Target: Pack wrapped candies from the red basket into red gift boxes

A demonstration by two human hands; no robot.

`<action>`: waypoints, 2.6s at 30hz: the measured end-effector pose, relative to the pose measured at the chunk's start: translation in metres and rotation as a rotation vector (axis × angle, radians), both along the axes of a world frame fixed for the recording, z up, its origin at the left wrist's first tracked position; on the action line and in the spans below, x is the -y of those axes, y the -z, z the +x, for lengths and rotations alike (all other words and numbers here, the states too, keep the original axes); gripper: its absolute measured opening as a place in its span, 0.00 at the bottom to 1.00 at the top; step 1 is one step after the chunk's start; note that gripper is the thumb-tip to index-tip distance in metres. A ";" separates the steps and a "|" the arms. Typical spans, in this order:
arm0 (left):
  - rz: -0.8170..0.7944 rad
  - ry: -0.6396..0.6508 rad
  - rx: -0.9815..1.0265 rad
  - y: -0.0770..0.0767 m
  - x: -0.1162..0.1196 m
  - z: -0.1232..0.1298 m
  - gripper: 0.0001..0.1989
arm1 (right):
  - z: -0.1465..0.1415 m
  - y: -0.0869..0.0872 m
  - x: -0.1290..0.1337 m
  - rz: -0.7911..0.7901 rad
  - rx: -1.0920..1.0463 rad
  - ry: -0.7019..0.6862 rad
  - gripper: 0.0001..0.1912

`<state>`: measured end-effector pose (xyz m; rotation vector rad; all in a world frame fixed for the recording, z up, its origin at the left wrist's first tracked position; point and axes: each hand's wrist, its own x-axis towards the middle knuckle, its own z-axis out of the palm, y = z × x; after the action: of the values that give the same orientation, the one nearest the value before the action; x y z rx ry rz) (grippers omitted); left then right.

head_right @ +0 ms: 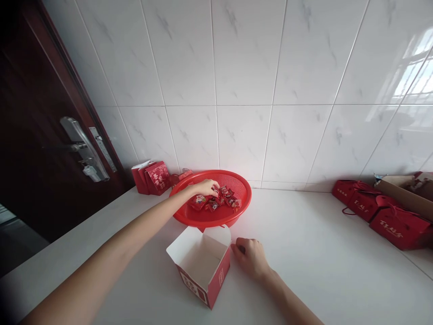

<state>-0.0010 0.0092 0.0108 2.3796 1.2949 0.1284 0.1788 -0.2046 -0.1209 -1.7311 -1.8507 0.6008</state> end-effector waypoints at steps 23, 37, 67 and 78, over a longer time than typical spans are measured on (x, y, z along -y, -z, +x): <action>-0.187 0.124 -0.309 0.002 0.007 0.015 0.19 | 0.000 0.001 -0.001 0.017 0.009 -0.007 0.13; -0.055 0.200 -0.282 0.023 0.025 0.084 0.14 | 0.000 0.005 -0.001 0.032 -0.007 -0.016 0.12; 0.003 -0.052 -0.174 -0.002 -0.004 0.022 0.17 | 0.000 0.003 0.001 0.026 -0.017 -0.013 0.12; -0.070 -0.017 -0.139 0.020 0.007 0.039 0.15 | -0.001 0.004 -0.001 0.037 -0.059 -0.009 0.13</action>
<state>0.0377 0.0023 -0.0089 2.3539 1.3587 -0.0775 0.1778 -0.2038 -0.1249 -1.6643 -1.8182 0.6106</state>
